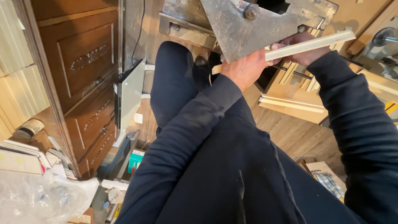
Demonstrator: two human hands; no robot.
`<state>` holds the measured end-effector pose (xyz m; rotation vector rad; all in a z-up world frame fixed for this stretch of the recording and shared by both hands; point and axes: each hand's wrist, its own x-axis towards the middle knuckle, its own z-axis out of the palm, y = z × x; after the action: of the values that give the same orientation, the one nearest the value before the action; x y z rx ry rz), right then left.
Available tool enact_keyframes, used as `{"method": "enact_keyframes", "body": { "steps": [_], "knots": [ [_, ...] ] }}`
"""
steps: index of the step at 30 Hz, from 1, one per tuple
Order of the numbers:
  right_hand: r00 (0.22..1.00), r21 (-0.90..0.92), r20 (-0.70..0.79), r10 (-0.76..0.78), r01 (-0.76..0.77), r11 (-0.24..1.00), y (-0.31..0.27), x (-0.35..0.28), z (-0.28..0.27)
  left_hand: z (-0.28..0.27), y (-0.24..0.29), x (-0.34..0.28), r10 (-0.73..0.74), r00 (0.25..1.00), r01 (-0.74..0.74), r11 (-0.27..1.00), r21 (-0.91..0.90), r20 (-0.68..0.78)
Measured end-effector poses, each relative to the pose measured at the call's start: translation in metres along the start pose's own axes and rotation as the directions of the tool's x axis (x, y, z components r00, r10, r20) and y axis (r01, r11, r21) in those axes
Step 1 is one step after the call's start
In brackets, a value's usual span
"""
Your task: Joining wooden frame segments together using a V-nailer machine.
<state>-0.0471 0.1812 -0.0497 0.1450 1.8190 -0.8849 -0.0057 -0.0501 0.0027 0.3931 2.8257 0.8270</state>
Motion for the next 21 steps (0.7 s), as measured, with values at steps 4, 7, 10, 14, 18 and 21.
{"method": "enact_keyframes", "body": {
  "steps": [4, 7, 10, 14, 18, 21],
  "knots": [
    [1.000, -0.005, 0.003, 0.010, -0.010, 1.000, -0.002, -0.004, -0.001, 0.011, -0.002, -0.003, -0.019, 0.999, 0.023, 0.996, -0.087, 0.049],
    [0.992, 0.104, 0.026, -0.127, 0.124, 0.987, 0.010, 0.002, -0.003, 0.012, -0.001, -0.002, -0.012, 0.997, 0.013, 1.000, -0.018, 0.074],
    [1.000, 0.097, 0.013, 0.006, -0.008, 0.995, 0.004, 0.000, -0.001, 0.006, 0.000, 0.000, 0.009, 0.999, -0.010, 1.000, 0.024, 0.043],
    [0.995, 0.169, 0.019, -0.098, 0.093, 0.981, 0.009, 0.000, -0.001, 0.012, -0.001, -0.001, 0.005, 0.999, -0.008, 0.997, 0.070, 0.045],
    [0.999, -0.081, -0.009, -0.039, 0.038, 0.996, 0.016, 0.005, -0.001, 0.016, -0.002, -0.002, -0.012, 0.998, 0.008, 0.999, 0.047, 0.067],
    [1.000, -0.038, -0.015, -0.019, 0.018, 0.999, -0.002, -0.003, -0.002, 0.017, -0.003, -0.002, -0.034, 0.994, 0.032, 0.999, 0.025, 0.105]
  ]
}}
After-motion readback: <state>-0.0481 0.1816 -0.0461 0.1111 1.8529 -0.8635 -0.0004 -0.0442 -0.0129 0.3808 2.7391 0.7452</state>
